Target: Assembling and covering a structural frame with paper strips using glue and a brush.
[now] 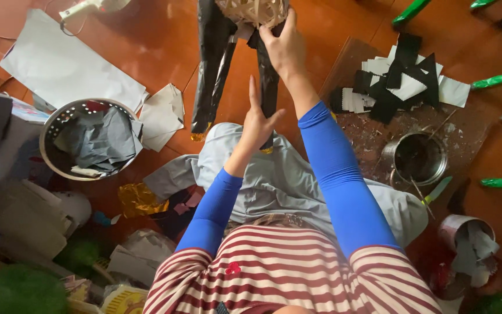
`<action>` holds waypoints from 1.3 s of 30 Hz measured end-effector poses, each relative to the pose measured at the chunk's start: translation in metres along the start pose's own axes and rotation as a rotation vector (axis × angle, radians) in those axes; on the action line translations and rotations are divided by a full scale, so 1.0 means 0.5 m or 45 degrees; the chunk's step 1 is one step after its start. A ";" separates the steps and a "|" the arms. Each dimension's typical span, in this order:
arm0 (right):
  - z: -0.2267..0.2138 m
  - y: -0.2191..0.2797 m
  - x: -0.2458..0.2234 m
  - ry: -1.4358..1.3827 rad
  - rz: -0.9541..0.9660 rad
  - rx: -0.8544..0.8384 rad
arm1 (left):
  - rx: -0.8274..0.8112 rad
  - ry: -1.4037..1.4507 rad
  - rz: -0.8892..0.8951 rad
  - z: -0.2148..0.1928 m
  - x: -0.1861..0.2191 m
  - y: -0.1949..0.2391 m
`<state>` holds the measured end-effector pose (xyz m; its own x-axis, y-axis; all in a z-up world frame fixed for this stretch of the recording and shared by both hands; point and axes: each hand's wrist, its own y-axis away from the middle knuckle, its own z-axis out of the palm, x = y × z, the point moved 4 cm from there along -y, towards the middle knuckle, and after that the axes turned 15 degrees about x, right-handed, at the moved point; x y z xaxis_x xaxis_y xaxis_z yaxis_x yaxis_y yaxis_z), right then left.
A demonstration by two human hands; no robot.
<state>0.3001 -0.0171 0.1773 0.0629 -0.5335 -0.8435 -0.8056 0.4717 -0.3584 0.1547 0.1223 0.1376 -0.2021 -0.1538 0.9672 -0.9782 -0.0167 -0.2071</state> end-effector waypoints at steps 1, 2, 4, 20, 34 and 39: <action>0.005 -0.008 0.026 -0.004 -0.003 0.000 | 0.003 -0.002 0.003 -0.006 -0.036 0.015; 0.009 -0.017 0.055 -0.046 0.038 -0.012 | -0.025 0.154 -0.082 -0.008 -0.075 0.031; 0.006 -0.022 0.098 -0.089 0.078 -0.026 | -0.052 0.310 -0.167 -0.035 -0.131 0.051; -0.137 0.407 0.008 -1.105 0.912 -0.898 | -0.353 0.950 -0.545 -0.355 -0.088 -0.022; -0.209 0.444 0.244 -0.921 0.634 -0.681 | -0.067 1.019 -0.675 -0.385 -0.099 0.071; -0.526 0.420 0.403 0.448 0.418 0.034 | -0.080 0.837 -1.105 -0.345 -0.218 0.192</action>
<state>-0.0113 -0.2100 0.0372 -0.3994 -0.5562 -0.7288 -0.7336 0.6707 -0.1099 0.0743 0.3077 0.0376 0.5906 0.4446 0.6734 -0.7967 0.1887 0.5742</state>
